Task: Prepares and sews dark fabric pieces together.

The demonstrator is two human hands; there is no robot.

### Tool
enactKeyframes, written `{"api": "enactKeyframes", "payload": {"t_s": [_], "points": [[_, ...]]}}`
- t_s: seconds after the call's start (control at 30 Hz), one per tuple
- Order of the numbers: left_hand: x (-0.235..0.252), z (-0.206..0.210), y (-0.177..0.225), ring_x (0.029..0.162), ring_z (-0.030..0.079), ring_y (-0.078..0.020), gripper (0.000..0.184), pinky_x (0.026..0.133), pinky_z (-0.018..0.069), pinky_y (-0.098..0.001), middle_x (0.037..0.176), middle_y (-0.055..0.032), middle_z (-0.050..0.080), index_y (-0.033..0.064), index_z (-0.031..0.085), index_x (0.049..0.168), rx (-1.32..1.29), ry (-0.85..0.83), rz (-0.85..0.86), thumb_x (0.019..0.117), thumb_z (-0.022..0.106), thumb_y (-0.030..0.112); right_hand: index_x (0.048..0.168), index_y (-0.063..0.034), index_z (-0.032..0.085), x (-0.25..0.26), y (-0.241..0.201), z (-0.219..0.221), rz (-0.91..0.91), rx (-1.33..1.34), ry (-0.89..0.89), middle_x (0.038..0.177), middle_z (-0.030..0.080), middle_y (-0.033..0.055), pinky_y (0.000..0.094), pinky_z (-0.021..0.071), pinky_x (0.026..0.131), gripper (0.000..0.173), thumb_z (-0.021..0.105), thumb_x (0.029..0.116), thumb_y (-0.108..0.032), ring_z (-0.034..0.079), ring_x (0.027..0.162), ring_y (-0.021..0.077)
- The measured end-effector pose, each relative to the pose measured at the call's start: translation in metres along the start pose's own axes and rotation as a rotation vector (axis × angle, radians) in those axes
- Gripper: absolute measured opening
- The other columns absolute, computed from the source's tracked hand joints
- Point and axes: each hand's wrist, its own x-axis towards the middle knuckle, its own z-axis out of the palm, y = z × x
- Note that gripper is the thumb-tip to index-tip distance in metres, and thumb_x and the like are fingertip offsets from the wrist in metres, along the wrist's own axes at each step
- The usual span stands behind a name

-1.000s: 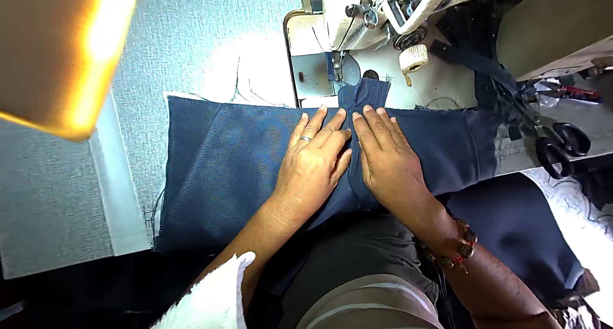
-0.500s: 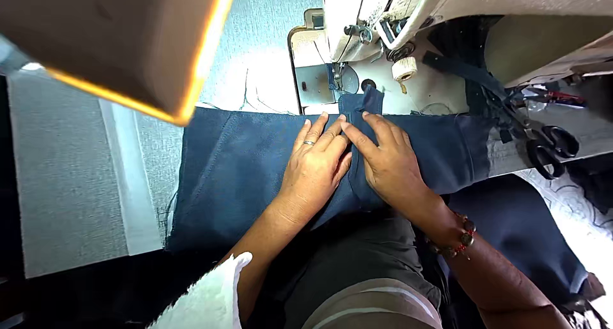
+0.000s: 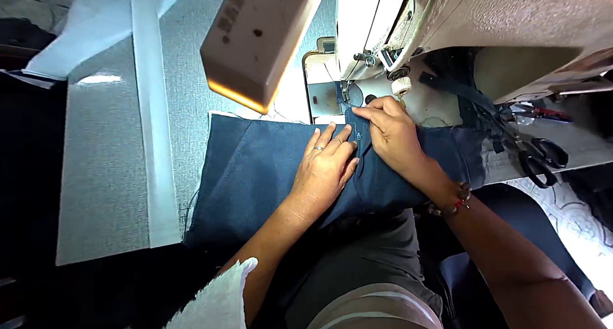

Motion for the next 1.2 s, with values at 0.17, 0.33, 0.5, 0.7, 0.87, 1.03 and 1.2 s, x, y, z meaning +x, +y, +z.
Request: {"api": "enactKeyframes", "payload": {"t_s": [0.17, 0.33, 0.5, 0.7, 0.87, 1.03, 1.2], "points": [[0.002, -0.001, -0.001, 0.138, 0.052, -0.0425, 0.028, 0.114, 0.0361, -0.0640, 0.141, -0.0180, 0.063, 0.0008, 0.072, 0.117, 0.009, 0.001, 0.002, 0.1021, 0.056, 0.019, 0.117, -0.0164, 0.079, 0.025, 0.021, 0.029, -0.020, -0.106, -0.016, 0.097, 0.064, 0.0196, 0.0479, 0.0474, 0.082, 0.039, 0.052, 0.0939, 0.000, 0.061, 0.095, 0.0366], [0.016, -0.004, -0.008, 0.138, 0.051, -0.0435, 0.028, 0.114, 0.0355, -0.0641, 0.141, -0.0183, 0.062, 0.0000, 0.071, 0.116, 0.026, 0.001, -0.026, 0.1031, 0.055, 0.018, 0.094, -0.0085, 0.080, 0.041, 0.034, 0.034, -0.289, -0.084, 0.130, 0.095, 0.070, 0.0180, 0.0499, 0.0470, 0.084, 0.025, 0.058, 0.0906, 0.002, 0.065, 0.095, 0.0355], [0.022, -0.004, -0.010, 0.141, 0.049, -0.0422, 0.029, 0.117, 0.0329, -0.0621, 0.144, -0.0178, 0.060, 0.0000, 0.071, 0.116, 0.042, -0.016, -0.046, 0.1036, 0.055, 0.020, 0.093, -0.0009, 0.074, 0.008, 0.013, -0.003, -0.374, -0.169, -0.087, 0.098, 0.073, 0.0156, 0.0533, 0.0452, 0.092, 0.020, 0.056, 0.0906, 0.004, 0.067, 0.102, 0.0349], [0.023, -0.008, -0.010, 0.141, 0.048, -0.0422, 0.032, 0.117, 0.0317, -0.0621, 0.145, -0.0177, 0.060, 0.0001, 0.071, 0.117, 0.024, -0.042, -0.066, 0.1039, 0.057, 0.025, 0.116, 0.0030, 0.072, -0.022, 0.004, 0.000, -0.122, -0.177, -0.133, 0.131, 0.067, 0.0234, 0.0509, 0.0451, 0.112, 0.033, 0.053, 0.0899, 0.008, 0.061, 0.128, 0.0422], [0.035, -0.006, -0.020, 0.142, 0.048, -0.0426, 0.034, 0.118, 0.0303, -0.0621, 0.146, -0.0177, 0.059, 0.0009, 0.071, 0.119, 0.051, -0.031, -0.060, 0.1047, 0.054, 0.027, 0.115, 0.0035, 0.072, -0.010, 0.013, 0.010, -0.117, -0.150, -0.086, 0.132, 0.067, 0.0234, 0.0491, 0.0447, 0.113, 0.031, 0.054, 0.0906, 0.008, 0.060, 0.129, 0.0428], [0.042, -0.005, -0.024, 0.143, 0.046, -0.0424, 0.035, 0.119, 0.0281, -0.0614, 0.146, -0.0178, 0.058, 0.0015, 0.070, 0.122, 0.054, -0.030, -0.072, 0.1050, 0.054, 0.028, 0.115, 0.0044, 0.072, -0.004, 0.016, 0.007, -0.127, -0.145, -0.102, 0.134, 0.065, 0.0240, 0.0485, 0.0426, 0.115, 0.030, 0.054, 0.0907, 0.009, 0.058, 0.131, 0.0425], [0.042, -0.004, -0.026, 0.143, 0.045, -0.0433, 0.035, 0.120, 0.0276, -0.0622, 0.147, -0.0184, 0.057, 0.0008, 0.070, 0.122, 0.058, -0.026, -0.057, 0.1056, 0.052, 0.027, 0.115, 0.0052, 0.071, -0.006, 0.019, 0.009, -0.147, -0.144, -0.080, 0.134, 0.065, 0.0247, 0.0493, 0.0431, 0.115, 0.030, 0.054, 0.0909, 0.008, 0.058, 0.131, 0.0425]]}}
